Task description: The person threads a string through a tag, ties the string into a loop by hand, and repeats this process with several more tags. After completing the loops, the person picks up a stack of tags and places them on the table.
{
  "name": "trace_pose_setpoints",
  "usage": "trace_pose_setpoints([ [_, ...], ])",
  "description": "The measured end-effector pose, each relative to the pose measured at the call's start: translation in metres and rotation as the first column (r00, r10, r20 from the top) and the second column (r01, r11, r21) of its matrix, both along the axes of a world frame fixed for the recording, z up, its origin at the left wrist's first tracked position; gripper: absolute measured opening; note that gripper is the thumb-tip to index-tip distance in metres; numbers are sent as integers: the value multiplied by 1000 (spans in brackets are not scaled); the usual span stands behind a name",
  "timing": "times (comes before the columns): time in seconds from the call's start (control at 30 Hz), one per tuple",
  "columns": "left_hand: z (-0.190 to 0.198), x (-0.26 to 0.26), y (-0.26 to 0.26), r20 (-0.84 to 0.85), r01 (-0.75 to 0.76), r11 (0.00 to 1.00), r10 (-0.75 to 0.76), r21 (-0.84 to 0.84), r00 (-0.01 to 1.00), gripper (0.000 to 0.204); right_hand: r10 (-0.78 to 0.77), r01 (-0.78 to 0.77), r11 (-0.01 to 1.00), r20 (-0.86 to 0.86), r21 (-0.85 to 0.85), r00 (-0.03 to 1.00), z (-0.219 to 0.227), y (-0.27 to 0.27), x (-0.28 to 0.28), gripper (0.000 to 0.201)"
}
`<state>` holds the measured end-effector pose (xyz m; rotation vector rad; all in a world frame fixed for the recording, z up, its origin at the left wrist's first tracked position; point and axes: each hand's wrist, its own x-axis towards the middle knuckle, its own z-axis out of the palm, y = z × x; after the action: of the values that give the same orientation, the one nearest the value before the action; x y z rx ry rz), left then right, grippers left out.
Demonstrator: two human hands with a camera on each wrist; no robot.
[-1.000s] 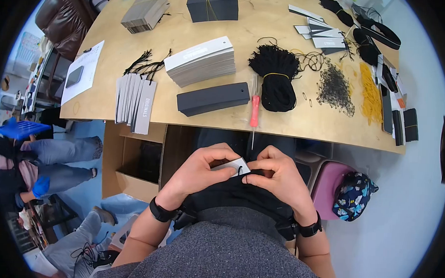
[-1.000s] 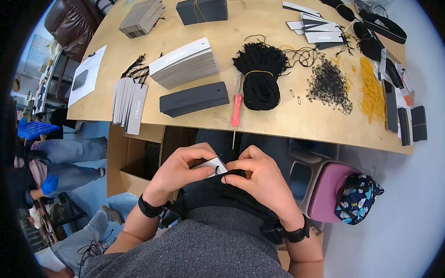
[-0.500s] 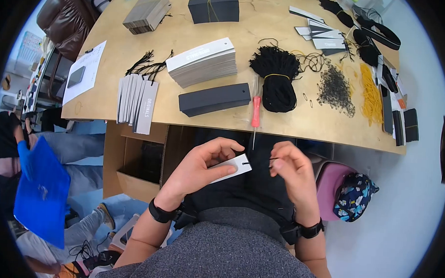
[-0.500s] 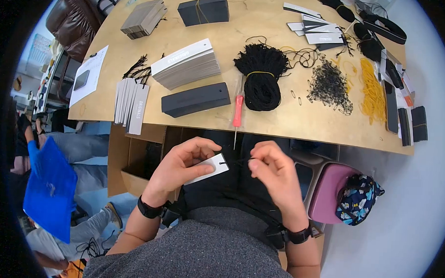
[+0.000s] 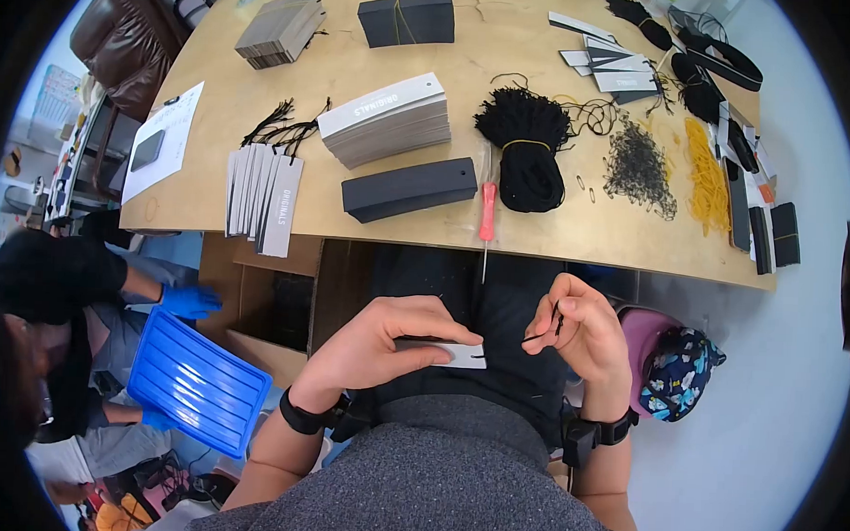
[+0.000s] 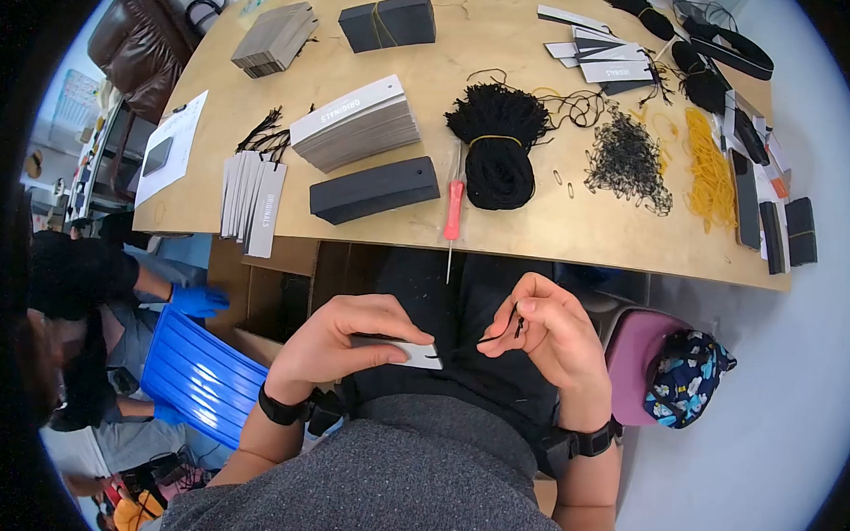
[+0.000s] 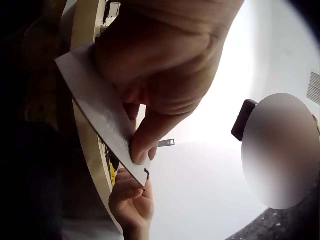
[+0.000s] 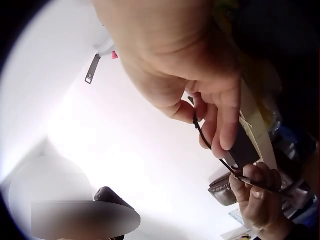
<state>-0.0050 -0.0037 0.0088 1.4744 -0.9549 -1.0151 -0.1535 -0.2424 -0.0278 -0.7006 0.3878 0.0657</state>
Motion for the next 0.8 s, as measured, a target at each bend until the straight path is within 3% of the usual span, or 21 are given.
trace_pose_setpoints([
  [0.13,22,-2,1,41,-78,994,75,82,996,39,-50,49,998,30,39,998,-9,-10,-1,17],
  [0.23,37,3,-2,-200,-194,978,206,74,958,47,-54,51,998,119,29,991,0,-12,0,20],
  [0.3,48,10,-10,-286,-358,932,360,59,888,48,-101,118,987,151,-110,983,15,-6,4,29],
  [0.37,57,28,-25,-271,-529,821,470,-215,840,50,-67,88,990,178,-111,982,13,-7,1,30],
  [0.43,70,61,-32,-134,-580,732,574,-357,808,50,-28,52,993,208,-109,978,9,-7,-3,31],
  [0.57,78,124,-8,56,-592,676,678,-439,733,52,14,11,990,180,-138,984,1,0,-11,29],
  [0.63,60,142,10,135,-726,653,756,-214,641,53,-1,26,987,152,-160,988,-4,0,-15,27],
  [0.67,44,145,19,342,-777,610,771,-156,537,53,-19,39,987,128,-157,992,-4,0,-16,26],
  [0.7,25,144,28,536,-828,548,736,-114,413,54,-14,35,988,135,-153,991,-6,-1,-18,26],
  [0.8,-21,133,42,776,-839,536,568,-98,273,55,-12,34,981,111,-192,994,-7,-3,-16,25],
])
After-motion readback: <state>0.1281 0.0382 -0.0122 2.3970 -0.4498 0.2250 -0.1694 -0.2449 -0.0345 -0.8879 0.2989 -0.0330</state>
